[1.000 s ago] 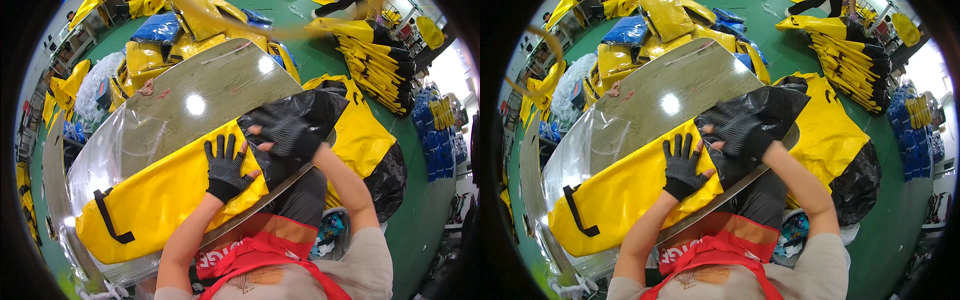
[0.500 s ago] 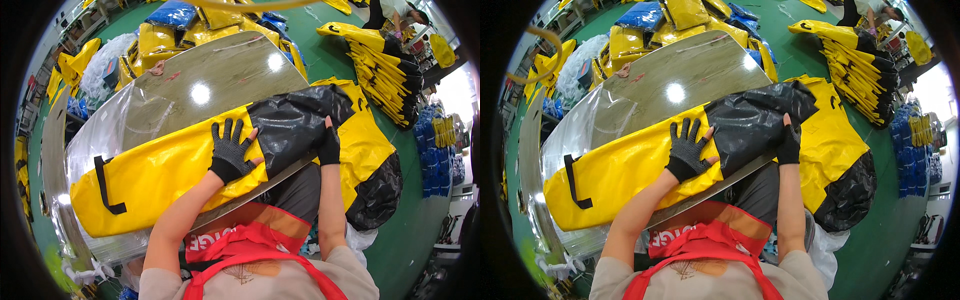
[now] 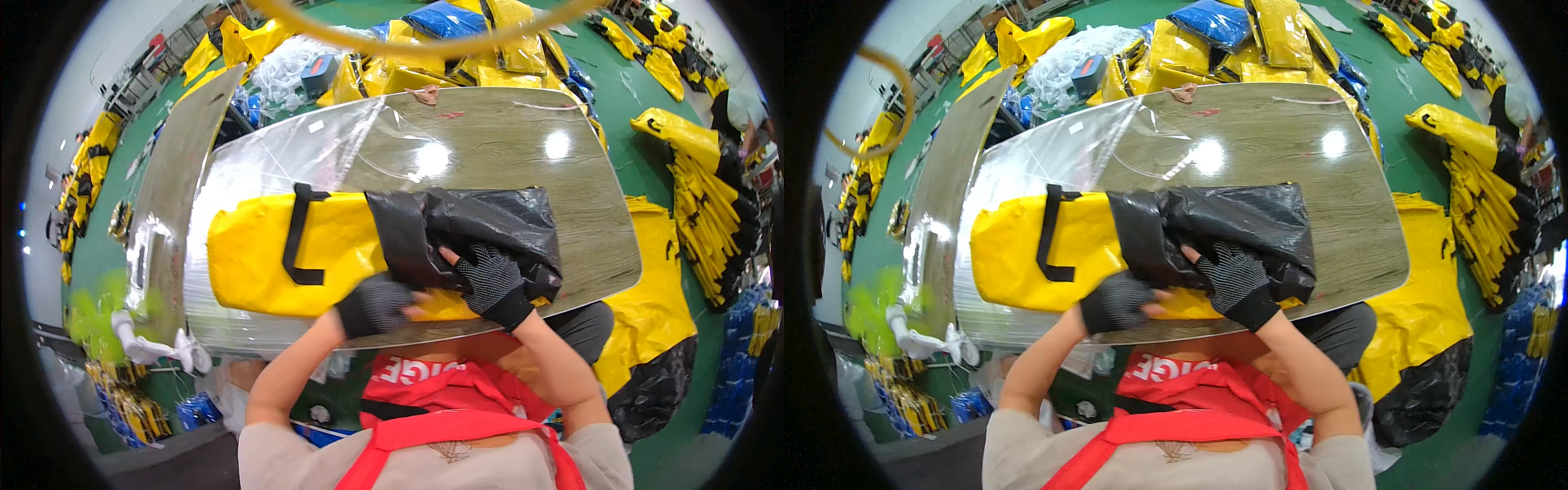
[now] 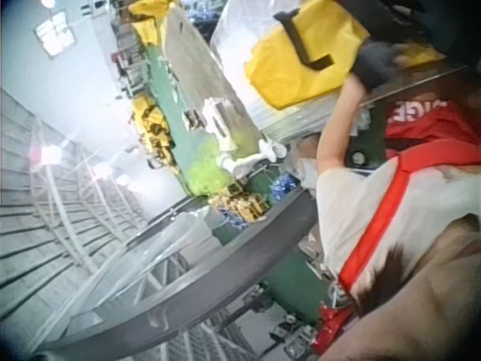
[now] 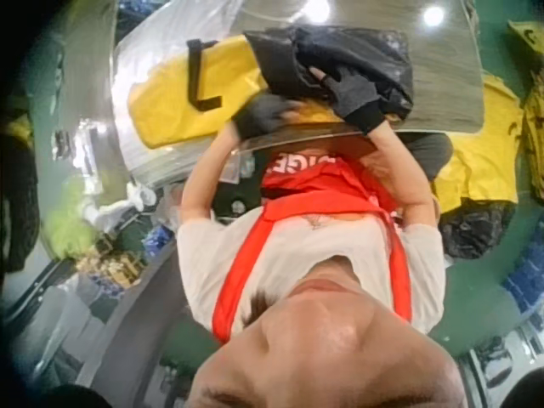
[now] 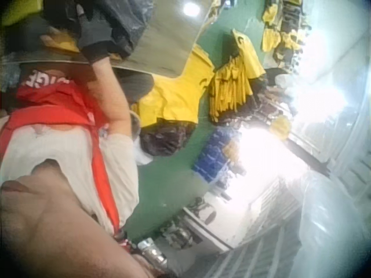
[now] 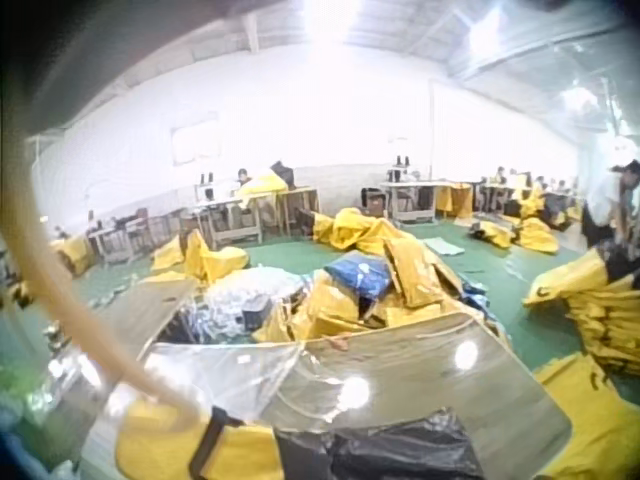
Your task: The person folds yellow raincoats on a table, then places each folded item into a clear plastic bag. The process is repeated for multiple raincoats in a factory setting.
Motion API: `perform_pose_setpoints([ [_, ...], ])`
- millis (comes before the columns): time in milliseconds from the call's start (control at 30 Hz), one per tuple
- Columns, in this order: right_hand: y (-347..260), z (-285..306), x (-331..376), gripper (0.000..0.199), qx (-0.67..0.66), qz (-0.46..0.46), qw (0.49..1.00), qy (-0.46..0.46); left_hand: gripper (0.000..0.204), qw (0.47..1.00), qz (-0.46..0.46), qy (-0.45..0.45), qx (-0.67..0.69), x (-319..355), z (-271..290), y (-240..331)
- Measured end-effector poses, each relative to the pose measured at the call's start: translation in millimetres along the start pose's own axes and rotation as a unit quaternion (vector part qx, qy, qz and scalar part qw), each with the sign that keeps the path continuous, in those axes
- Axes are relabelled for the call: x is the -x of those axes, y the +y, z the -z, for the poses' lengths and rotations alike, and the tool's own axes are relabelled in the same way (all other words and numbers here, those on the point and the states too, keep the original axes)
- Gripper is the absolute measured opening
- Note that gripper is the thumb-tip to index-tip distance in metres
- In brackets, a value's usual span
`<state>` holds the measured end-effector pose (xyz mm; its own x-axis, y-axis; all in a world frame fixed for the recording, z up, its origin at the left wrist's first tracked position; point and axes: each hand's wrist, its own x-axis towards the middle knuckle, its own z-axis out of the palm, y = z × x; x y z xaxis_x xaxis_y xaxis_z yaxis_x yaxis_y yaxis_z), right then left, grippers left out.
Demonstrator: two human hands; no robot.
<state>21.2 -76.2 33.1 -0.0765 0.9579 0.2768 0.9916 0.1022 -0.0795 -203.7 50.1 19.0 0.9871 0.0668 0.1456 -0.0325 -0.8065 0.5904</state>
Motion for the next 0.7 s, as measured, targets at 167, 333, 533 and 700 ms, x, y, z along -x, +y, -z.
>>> perform_pose_setpoints([
  [167, -17, 13, -12, 0.073, -0.011, 0.036, 0.994, -0.104, 0.062, 0.649, 0.475, 0.448, -0.39, 251, 89, -105],
  [333, -68, 42, -55, 0.071, -0.046, -0.132, 0.962, -0.235, 0.058, 0.72, 0.512, 0.365, 0.294, 265, 121, -122],
  [533, -74, 59, -81, 0.071, -0.034, -0.005, 0.985, 0.167, 0.049, 0.658, 0.456, 0.319, 0.508, 264, 121, -122],
  [700, -50, -13, -84, 0.067, -0.104, -0.041, 0.993, 0.027, 0.04, 0.698, 0.465, 0.335, 0.429, 262, 118, -119],
])
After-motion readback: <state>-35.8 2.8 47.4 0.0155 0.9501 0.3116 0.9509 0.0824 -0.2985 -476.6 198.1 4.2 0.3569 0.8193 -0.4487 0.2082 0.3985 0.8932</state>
